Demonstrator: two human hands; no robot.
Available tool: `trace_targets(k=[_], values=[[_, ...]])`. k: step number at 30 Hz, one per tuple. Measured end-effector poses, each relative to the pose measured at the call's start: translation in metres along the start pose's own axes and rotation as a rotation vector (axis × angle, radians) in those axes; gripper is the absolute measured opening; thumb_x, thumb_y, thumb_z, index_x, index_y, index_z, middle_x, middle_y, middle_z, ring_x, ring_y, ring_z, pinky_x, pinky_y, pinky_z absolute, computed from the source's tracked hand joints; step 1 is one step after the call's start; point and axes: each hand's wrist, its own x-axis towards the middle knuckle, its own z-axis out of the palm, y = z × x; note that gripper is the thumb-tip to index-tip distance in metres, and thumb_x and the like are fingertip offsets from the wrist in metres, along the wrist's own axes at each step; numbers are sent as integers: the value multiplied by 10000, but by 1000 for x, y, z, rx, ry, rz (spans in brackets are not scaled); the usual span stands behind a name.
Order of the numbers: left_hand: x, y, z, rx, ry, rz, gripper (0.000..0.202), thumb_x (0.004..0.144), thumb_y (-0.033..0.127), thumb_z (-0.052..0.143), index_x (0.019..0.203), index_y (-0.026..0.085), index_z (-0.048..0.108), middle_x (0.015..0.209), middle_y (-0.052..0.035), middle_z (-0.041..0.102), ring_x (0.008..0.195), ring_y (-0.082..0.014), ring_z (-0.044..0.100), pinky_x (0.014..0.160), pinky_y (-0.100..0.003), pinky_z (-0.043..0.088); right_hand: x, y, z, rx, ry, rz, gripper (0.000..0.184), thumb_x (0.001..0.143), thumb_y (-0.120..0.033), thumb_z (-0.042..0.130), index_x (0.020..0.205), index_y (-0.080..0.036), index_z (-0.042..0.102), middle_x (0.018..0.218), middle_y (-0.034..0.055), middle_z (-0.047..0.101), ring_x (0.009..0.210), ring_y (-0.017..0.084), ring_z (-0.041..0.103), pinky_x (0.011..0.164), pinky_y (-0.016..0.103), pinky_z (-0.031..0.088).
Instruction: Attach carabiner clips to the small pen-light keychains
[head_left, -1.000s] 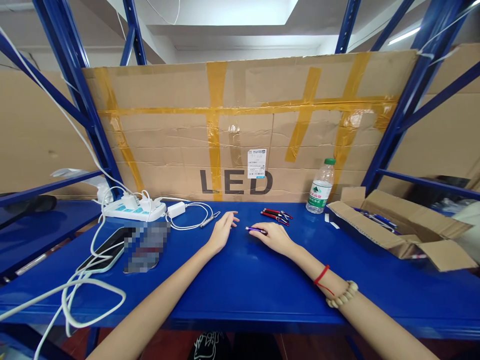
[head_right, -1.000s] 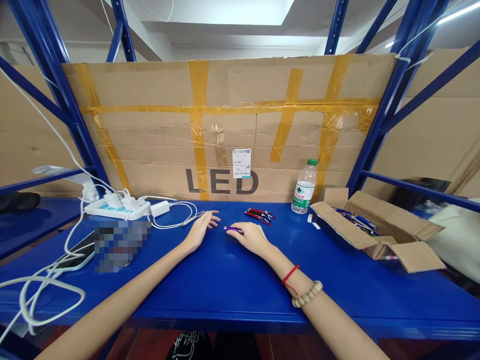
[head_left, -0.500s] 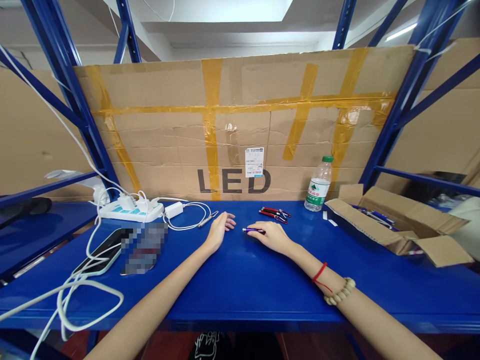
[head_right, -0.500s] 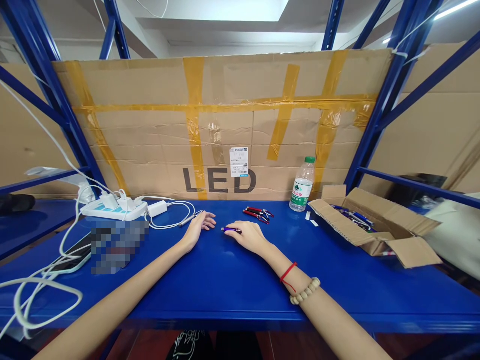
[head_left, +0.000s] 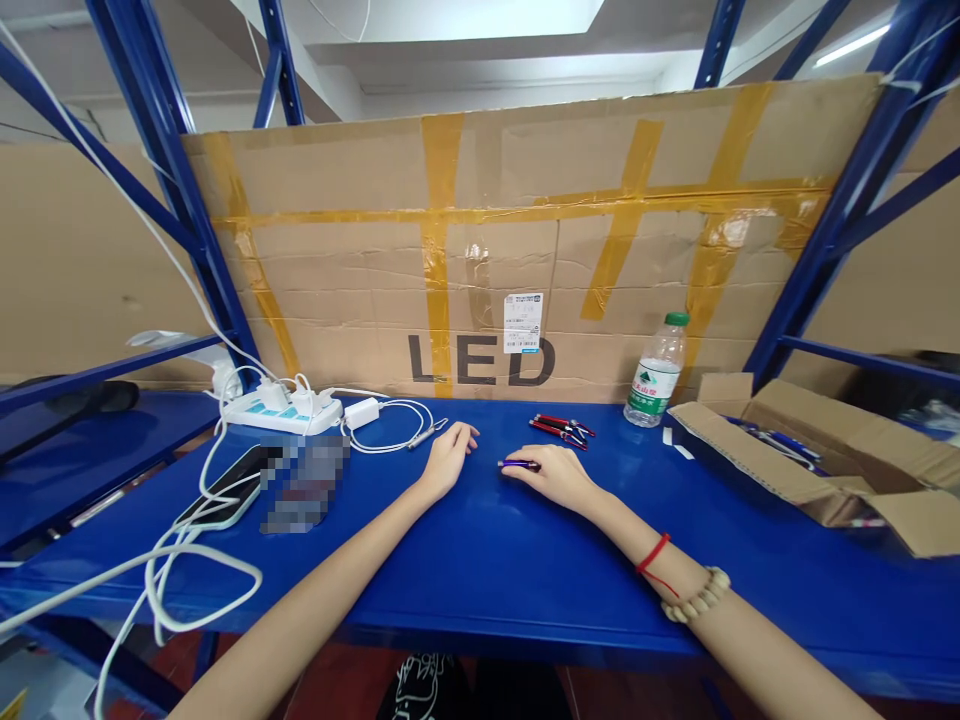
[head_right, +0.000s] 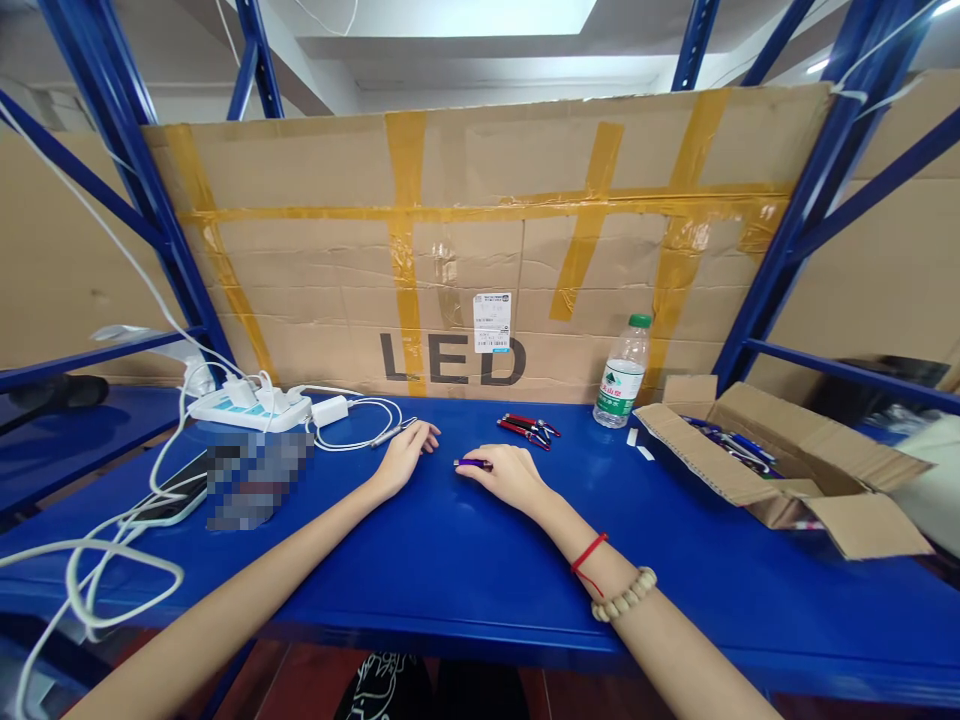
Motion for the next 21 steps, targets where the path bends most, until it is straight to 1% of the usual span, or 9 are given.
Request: trace_targets(k=[7, 14, 18, 21], values=[[-1, 1, -1, 35, 12, 19, 299, 846, 352, 325, 779, 164, 547, 677, -17, 545, 654, -135, 517, 649, -252, 409, 0, 2, 2, -10, 24, 27, 283, 830, -508, 432, 916, -345, 647, 941, -90, 655, 824, 127, 606, 621, 216, 395], [-1, 0, -1, 38, 4, 23, 294, 848, 350, 328, 785, 162, 545, 680, -17, 548, 650, -132, 515, 636, -244, 409, 1, 4, 3, 2, 28, 37, 278, 831, -500, 438, 923, -332, 639, 957, -81, 653, 856, 137, 604, 636, 221, 406], [0, -1, -1, 47, -5, 25, 303, 853, 353, 319, 791, 163, 547, 684, -18, 554, 647, -132, 514, 630, -244, 406, 2, 5, 3, -1, 41, 10, 266, 845, -478, 430, 948, -327, 623, 994, -79, 640, 867, 135, 599, 643, 223, 412], [-1, -1, -2, 52, -12, 29, 304, 855, 347, 315, 793, 164, 549, 692, -19, 556, 652, -132, 513, 636, -245, 403, 1, 4, 3, -22, 34, -8, 256, 853, -458, 428, 961, -328, 620, 982, -79, 641, 877, 136, 598, 642, 223, 416]])
